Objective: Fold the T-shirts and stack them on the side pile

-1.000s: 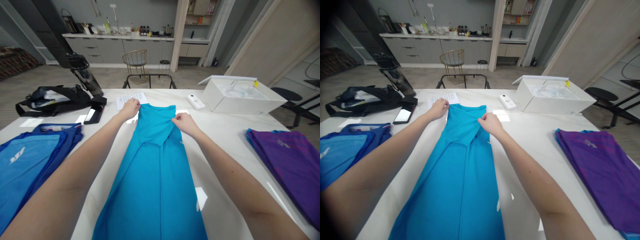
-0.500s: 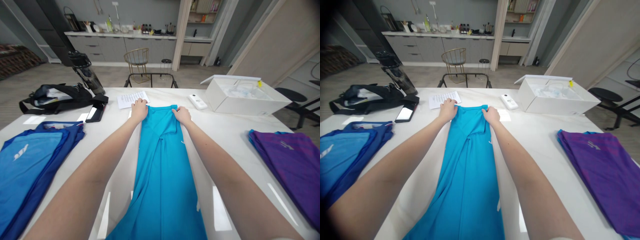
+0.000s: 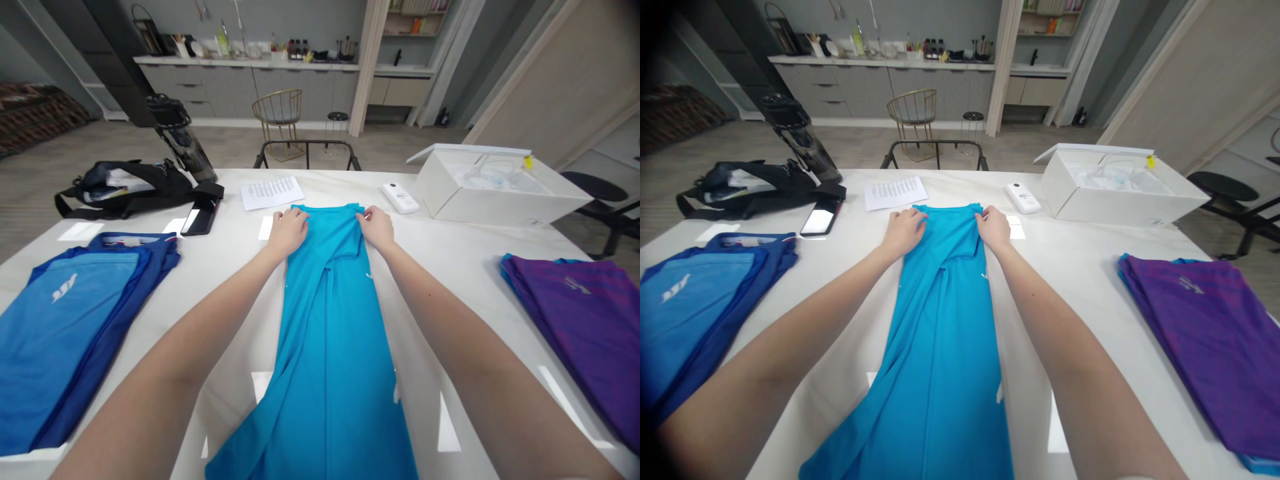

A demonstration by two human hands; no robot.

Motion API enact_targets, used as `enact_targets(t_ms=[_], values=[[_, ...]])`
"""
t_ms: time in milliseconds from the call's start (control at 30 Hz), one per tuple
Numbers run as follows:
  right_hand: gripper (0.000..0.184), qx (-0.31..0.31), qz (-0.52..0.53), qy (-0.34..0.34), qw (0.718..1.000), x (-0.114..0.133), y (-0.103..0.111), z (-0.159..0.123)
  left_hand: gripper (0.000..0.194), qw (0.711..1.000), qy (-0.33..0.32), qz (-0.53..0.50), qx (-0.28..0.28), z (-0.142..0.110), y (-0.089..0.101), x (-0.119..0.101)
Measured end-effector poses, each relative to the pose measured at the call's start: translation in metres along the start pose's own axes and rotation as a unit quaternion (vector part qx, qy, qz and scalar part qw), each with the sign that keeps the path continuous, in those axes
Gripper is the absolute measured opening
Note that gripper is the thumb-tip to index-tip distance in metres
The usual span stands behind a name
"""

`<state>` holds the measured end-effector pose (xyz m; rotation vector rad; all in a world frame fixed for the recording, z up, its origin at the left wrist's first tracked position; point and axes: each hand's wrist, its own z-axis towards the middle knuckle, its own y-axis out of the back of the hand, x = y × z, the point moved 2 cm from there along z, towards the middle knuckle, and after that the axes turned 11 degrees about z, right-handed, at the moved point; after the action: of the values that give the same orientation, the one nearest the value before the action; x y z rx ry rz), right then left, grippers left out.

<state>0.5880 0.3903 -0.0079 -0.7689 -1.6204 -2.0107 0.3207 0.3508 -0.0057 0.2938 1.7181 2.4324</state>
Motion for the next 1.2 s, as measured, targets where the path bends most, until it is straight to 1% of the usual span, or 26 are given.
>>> enact_targets(t_ms=[67, 133, 167, 200, 233, 267, 300, 367, 433, 500, 700, 767, 833, 933, 1067, 1200], values=[[0.031, 0.013, -0.018, -0.019, 1.0, -0.002, -0.003, -0.004, 0.034, 1.0, -0.008, -0.005, 0.02, -0.011, -0.002, -0.003], [0.041, 0.002, -0.027, -0.013, 1.0, -0.001, -0.005, -0.011, 0.034, 0.999, -0.012, -0.013, 0.034, -0.023, -0.003, -0.006], [0.044, -0.015, -0.027, 0.005, 0.999, 0.002, -0.004, -0.016, 0.033, 0.999, -0.018, -0.019, 0.035, -0.029, -0.002, -0.008], [0.044, -0.028, -0.026, 0.031, 0.999, 0.006, -0.003, -0.022, 0.033, 0.999, -0.025, -0.024, 0.033, -0.035, -0.001, -0.01], [0.039, -0.028, -0.024, 0.064, 0.997, 0.012, -0.003, -0.028, 0.032, 0.999, -0.034, -0.03, 0.03, -0.041, 0.002, -0.013], [0.032, -0.01, -0.019, 0.104, 0.994, 0.018, -0.002, -0.035, 0.032, 0.998, -0.042, -0.036, 0.028, -0.048, 0.006, -0.016], [0.025, 0.022, -0.01, 0.146, 0.989, 0.026, -0.002, -0.043, 0.031, 0.998, -0.048, -0.041, 0.028, -0.053, 0.011, -0.019], [0.016, 0.101, 0.014, 0.22, 0.97, 0.039, -0.004, -0.062, 0.028, 0.997, -0.054, -0.051, 0.03, -0.066, 0.021, -0.026], [0.013, 0.163, 0.032, 0.269, 0.949, 0.05, -0.005, -0.085, 0.025, 0.996, -0.053, -0.063, 0.034, -0.079, 0.031, -0.033], [0.013, 0.196, 0.034, 0.294, 0.935, 0.056, -0.005, -0.107, 0.023, 0.995, -0.049, -0.077, 0.038, -0.094, 0.039, -0.038], [0.012, 0.237, -0.014, 0.325, 0.915, 0.059, -0.003, -0.17, 0.016, 0.992, -0.034, -0.103, 0.065, -0.15, 0.062, -0.052], [0.011, 0.244, -0.037, 0.343, 0.906, 0.061, -0.002, -0.189, 0.018, 0.991, -0.04, -0.099, 0.079, -0.167, 0.071, -0.058], [0.012, 0.246, -0.061, 0.355, 0.9, 0.065, -0.002, -0.204, 0.021, 0.992, -0.046, -0.074, 0.089, -0.183, 0.08, -0.063], [0.015, 0.251, -0.086, 0.351, 0.898, 0.07, -0.003, -0.222, 0.024, 0.994, -0.028, -0.023, 0.102, -0.205, 0.093, -0.068], [0.016, 0.257, -0.079, 0.337, 0.902, 0.072, -0.006, -0.236, 0.031, 0.995, -0.001, 0.019, 0.095, -0.23, 0.103, -0.074], [0.019, 0.273, -0.069, 0.346, 0.895, 0.075, -0.009, -0.247, 0.026, 0.992, 0.014, 0.03, 0.121, -0.249, 0.108, -0.08]])
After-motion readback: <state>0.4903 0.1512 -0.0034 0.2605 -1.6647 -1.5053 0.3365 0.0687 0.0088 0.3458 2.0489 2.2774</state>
